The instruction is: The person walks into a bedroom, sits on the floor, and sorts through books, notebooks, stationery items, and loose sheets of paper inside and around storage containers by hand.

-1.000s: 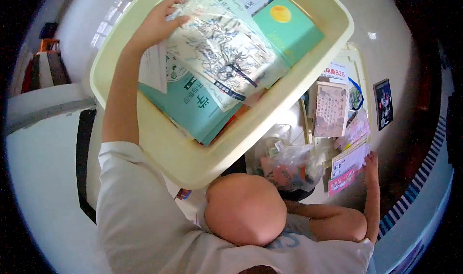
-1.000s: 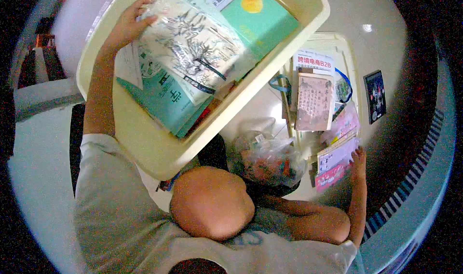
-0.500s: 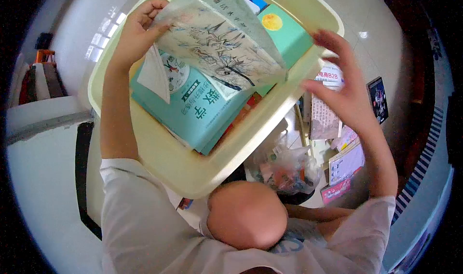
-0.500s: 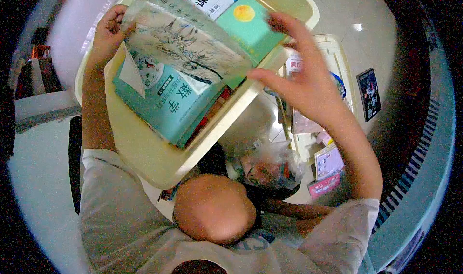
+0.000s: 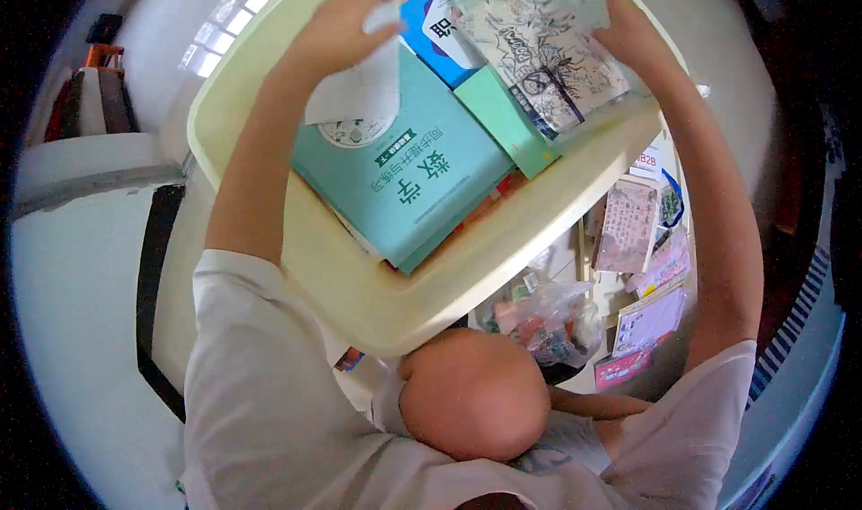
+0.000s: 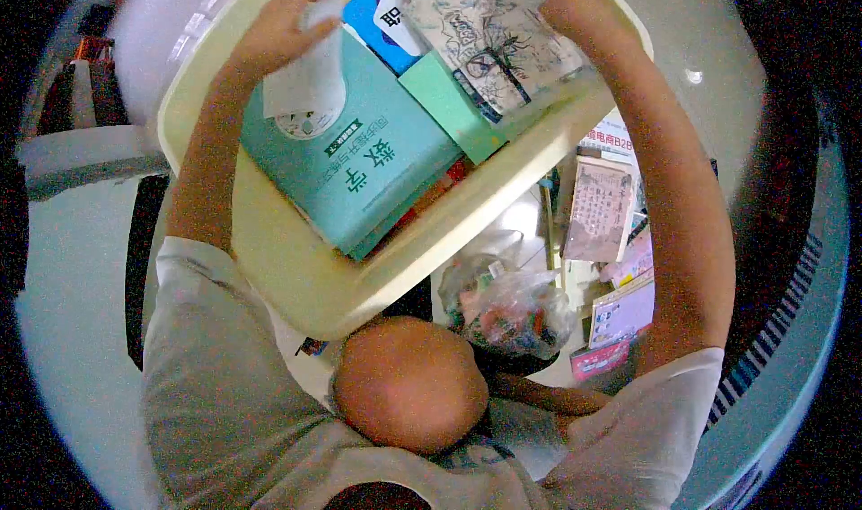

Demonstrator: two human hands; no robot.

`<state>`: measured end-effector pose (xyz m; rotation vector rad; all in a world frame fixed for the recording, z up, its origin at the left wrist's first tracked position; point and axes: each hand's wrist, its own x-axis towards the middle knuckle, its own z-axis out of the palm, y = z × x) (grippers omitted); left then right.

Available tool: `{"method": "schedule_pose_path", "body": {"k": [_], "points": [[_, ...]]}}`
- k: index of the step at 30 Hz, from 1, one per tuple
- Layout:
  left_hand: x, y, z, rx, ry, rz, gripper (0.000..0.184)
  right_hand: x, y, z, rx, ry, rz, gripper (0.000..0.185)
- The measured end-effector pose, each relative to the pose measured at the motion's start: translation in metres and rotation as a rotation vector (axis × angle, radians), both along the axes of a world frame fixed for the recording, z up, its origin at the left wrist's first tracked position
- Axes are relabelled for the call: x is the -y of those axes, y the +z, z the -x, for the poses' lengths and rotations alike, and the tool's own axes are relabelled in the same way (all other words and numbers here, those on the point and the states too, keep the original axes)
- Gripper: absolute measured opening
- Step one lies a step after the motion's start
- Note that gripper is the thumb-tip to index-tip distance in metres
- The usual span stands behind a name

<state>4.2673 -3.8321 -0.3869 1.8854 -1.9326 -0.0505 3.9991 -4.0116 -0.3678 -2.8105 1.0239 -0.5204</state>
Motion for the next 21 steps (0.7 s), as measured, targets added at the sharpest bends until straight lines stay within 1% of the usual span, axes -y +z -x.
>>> {"method": "schedule_pose_path", "body": {"k": [1,2,3,4,6,7,8,10,11,13,14,16,17,19,20,21], "points": [[0.001,-0.008,0.002,0.003,0.001,0.001,0.037,-0.034,0.037,-0.012,-0.137,-0.104,-0.03,0.039],[0.002,-0.017,0.007,0.054,-0.174,-0.023,0.038,-0.057,0.056,-0.023,-0.28,-0.206,-0.065,0.05],[0.002,-0.023,0.014,0.104,-0.352,-0.047,0.04,-0.065,0.054,-0.028,-0.284,-0.205,-0.067,0.05],[0.0,-0.03,0.02,0.097,-0.352,-0.052,0.04,-0.072,0.05,-0.031,-0.199,-0.066,-0.004,0.043],[-0.007,-0.044,0.032,0.134,-0.444,-0.302,0.046,-0.084,0.031,-0.033,-0.081,0.189,0.061,0.032],[-0.008,-0.051,0.036,0.089,-0.456,-0.329,0.049,-0.091,0.02,-0.032,-0.047,0.304,0.068,0.027],[-0.008,-0.057,0.038,0.083,-0.462,-0.334,0.049,-0.1,0.012,-0.028,-0.052,0.298,0.061,0.027],[-0.009,-0.052,0.047,0.16,-0.517,-0.241,0.051,-0.123,0.007,-0.017,-0.077,0.348,0.0,0.02],[-0.009,-0.053,0.051,0.158,-0.526,-0.244,0.051,-0.124,0.0,-0.012,-0.079,0.34,-0.006,0.02],[-0.009,-0.051,0.059,0.115,-0.527,-0.295,0.051,-0.125,-0.009,0.002,-0.238,0.255,-0.111,0.022],[-0.005,-0.05,0.062,0.111,-0.543,-0.306,0.051,-0.121,-0.014,0.005,-0.239,0.241,-0.127,0.022],[-0.003,-0.039,0.069,0.148,-0.469,-0.456,0.048,-0.116,-0.02,0.005,-0.038,0.162,-0.342,0.023],[-0.005,-0.037,0.068,0.149,-0.48,-0.459,0.048,-0.114,-0.022,0.005,-0.038,0.151,-0.346,0.023],[-0.011,-0.034,0.061,0.013,-0.434,-0.543,0.044,-0.114,-0.023,0.005,0.047,0.1,-0.322,0.024],[-0.01,-0.037,0.061,0.017,-0.445,-0.547,0.044,-0.114,-0.023,0.005,0.05,0.089,-0.324,0.024],[-0.009,-0.042,0.061,0.066,-0.506,-0.366,0.042,-0.115,-0.021,0.005,0.068,0.084,-0.389,0.024]]}}
